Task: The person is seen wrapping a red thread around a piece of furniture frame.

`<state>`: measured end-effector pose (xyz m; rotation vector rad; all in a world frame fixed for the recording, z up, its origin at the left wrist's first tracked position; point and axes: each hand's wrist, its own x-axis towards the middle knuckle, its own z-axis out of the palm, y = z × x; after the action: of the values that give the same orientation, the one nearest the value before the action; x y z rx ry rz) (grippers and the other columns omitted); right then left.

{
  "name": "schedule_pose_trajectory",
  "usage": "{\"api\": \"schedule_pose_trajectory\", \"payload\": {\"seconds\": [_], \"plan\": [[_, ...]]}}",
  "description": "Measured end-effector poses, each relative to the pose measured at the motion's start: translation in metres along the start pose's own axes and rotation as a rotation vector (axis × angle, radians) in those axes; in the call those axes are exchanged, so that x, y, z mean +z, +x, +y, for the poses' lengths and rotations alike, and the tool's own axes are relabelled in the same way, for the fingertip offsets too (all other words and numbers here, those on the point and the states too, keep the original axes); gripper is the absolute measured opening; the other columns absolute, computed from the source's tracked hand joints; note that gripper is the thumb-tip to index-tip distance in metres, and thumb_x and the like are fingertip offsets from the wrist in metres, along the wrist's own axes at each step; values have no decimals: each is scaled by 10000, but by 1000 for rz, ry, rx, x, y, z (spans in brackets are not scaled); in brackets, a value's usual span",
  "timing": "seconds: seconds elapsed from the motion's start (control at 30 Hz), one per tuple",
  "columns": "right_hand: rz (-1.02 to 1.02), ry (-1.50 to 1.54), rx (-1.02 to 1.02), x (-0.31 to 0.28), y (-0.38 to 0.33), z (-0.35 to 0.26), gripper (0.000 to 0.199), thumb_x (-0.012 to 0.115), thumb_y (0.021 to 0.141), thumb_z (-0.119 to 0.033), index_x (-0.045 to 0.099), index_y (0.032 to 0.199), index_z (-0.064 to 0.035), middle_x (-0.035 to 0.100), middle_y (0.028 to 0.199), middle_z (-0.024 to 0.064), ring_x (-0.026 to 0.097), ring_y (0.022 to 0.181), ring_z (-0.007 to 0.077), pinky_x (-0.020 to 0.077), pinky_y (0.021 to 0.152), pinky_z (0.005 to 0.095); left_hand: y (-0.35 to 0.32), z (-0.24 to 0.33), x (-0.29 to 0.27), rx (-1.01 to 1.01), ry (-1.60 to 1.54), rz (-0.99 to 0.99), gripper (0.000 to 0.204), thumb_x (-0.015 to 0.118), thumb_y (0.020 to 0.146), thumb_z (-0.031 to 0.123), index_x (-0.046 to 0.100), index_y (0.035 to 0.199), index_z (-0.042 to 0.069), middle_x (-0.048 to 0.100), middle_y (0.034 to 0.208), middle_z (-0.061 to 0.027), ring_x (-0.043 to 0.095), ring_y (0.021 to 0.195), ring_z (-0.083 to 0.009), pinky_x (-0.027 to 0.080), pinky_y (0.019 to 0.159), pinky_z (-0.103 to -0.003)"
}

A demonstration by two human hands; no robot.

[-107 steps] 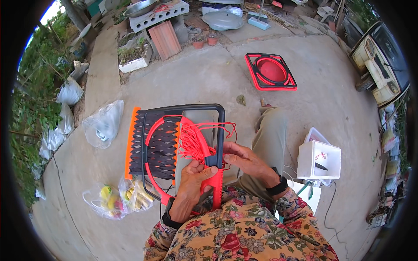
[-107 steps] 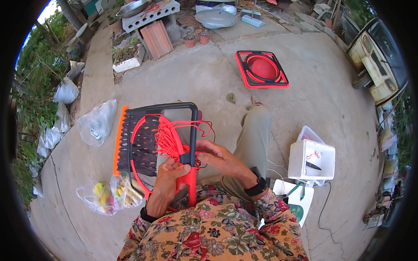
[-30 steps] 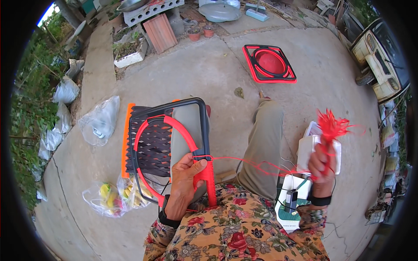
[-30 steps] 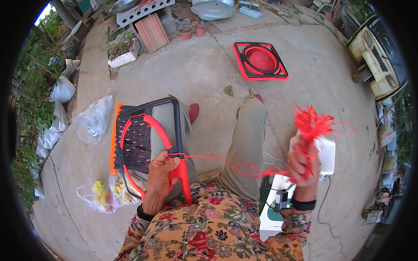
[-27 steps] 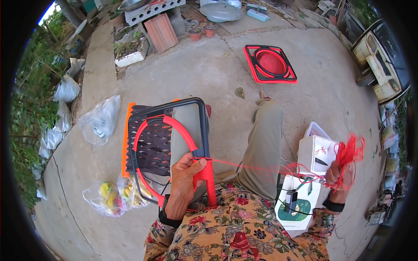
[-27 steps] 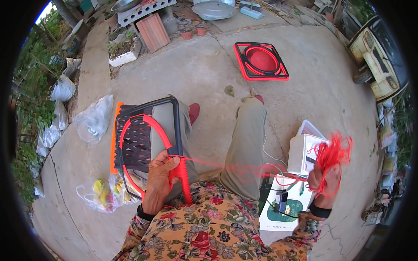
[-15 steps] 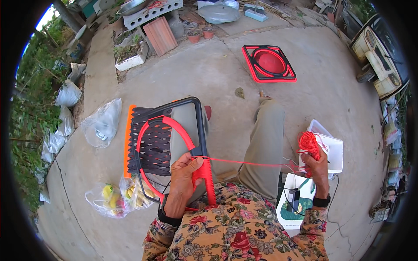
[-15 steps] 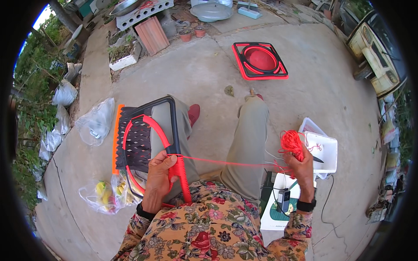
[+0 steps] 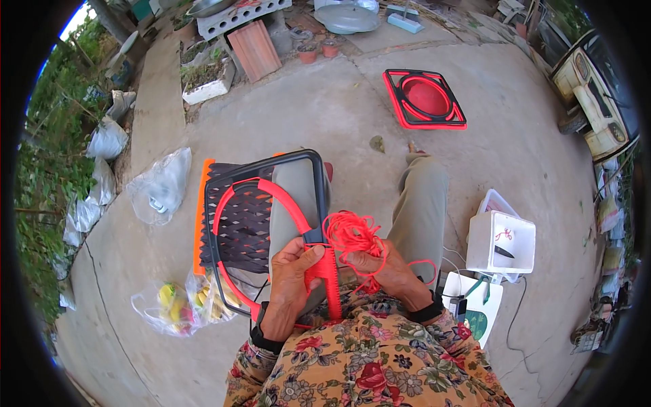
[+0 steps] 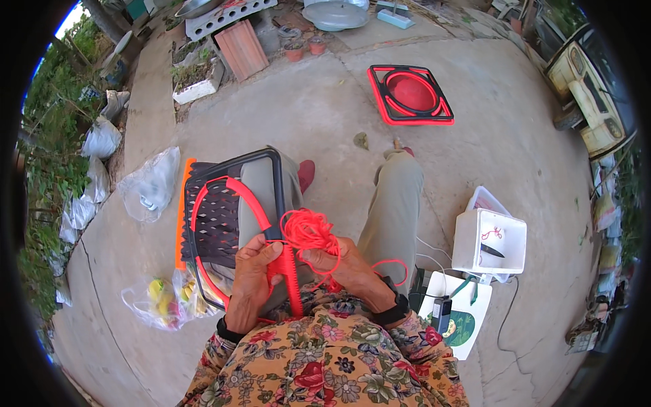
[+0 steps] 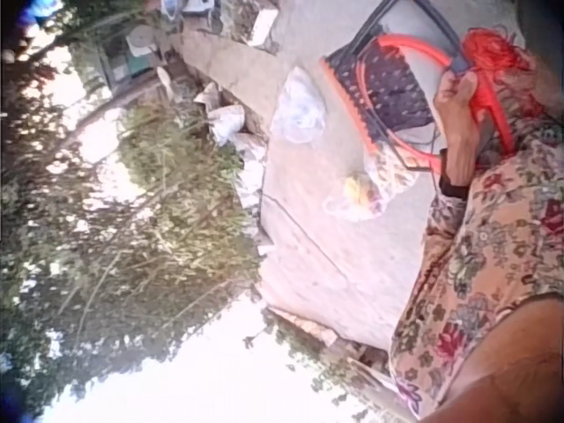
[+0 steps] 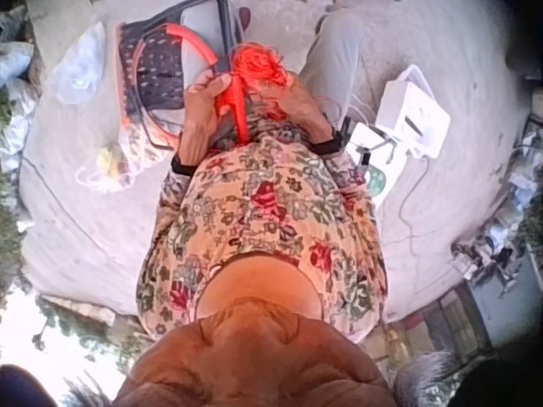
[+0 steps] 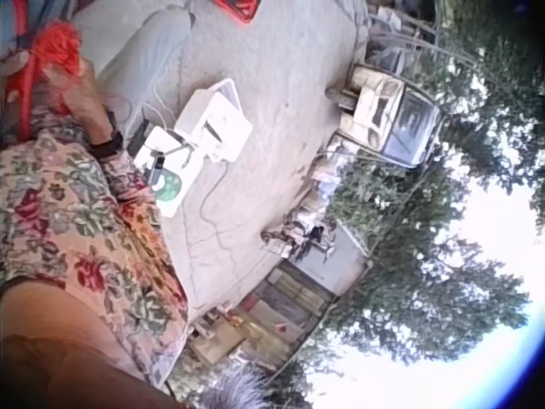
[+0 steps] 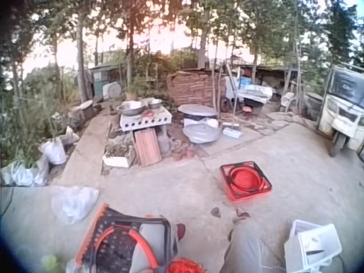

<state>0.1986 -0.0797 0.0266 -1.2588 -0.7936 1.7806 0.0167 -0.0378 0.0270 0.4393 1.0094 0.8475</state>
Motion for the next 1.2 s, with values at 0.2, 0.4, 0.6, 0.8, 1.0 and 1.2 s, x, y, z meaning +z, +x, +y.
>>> {"api": "schedule_pose_trajectory", "payload": {"seconds": [0.2, 0.4, 0.6, 0.8, 1.0, 1.2], "plan": [[50, 323, -4, 2, -6, 13, 189, 665, 886, -229, 595, 914, -56, 515, 660, -36, 441, 543, 44, 346, 478, 229, 2, -1, -6, -35, -207, -47, 81, 663, 868, 122, 622, 916, 70, 670, 796, -28, 610, 567, -80, 366, 325, -199], [0, 361, -3, 1, -15, 12, 162, 668, 881, -178, 602, 949, -46, 523, 683, -44, 444, 568, 36, 344, 493, 216, 1, -4, -10, -47, -149, -47, 53, 657, 868, 116, 626, 869, 73, 663, 750, -33, 618, 552, -106, 381, 329, -234], [38, 9, -135, 9, -23, 21, 165, 665, 885, -165, 626, 971, -29, 559, 758, -59, 481, 679, 28, 393, 591, 196, 0, -7, -10, -13, -143, -119, 72, 663, 862, 102, 632, 884, 41, 663, 753, -41, 586, 520, -89, 372, 319, -225], [48, 138, -69, 3, -29, 22, 189, 678, 877, -173, 634, 996, -33, 561, 792, -54, 482, 690, 31, 397, 605, 201, 2, 1, -4, -160, -16, -127, 100, 669, 862, 103, 649, 917, 22, 654, 740, -38, 550, 495, -71, 346, 320, -199], [187, 29, -60, -37, -37, -10, 260, 661, 891, -219, 626, 1069, -34, 616, 897, -8, 532, 804, 60, 441, 686, 221, 4, -3, -9, -94, -5, -134, 103, 675, 856, 121, 647, 897, 30, 666, 750, -46, 584, 514, -89, 362, 310, -208], [365, -789, -434, -79, -24, -46, 335, 636, 865, -149, 585, 1177, -39, 671, 987, 50, 589, 860, 99, 470, 748, 253, 1, -5, 2, 2, 72, -63, 139, 694, 852, 130, 662, 865, -4, 637, 674, -41, 514, 456, -66, 349, 333, -197]]}}
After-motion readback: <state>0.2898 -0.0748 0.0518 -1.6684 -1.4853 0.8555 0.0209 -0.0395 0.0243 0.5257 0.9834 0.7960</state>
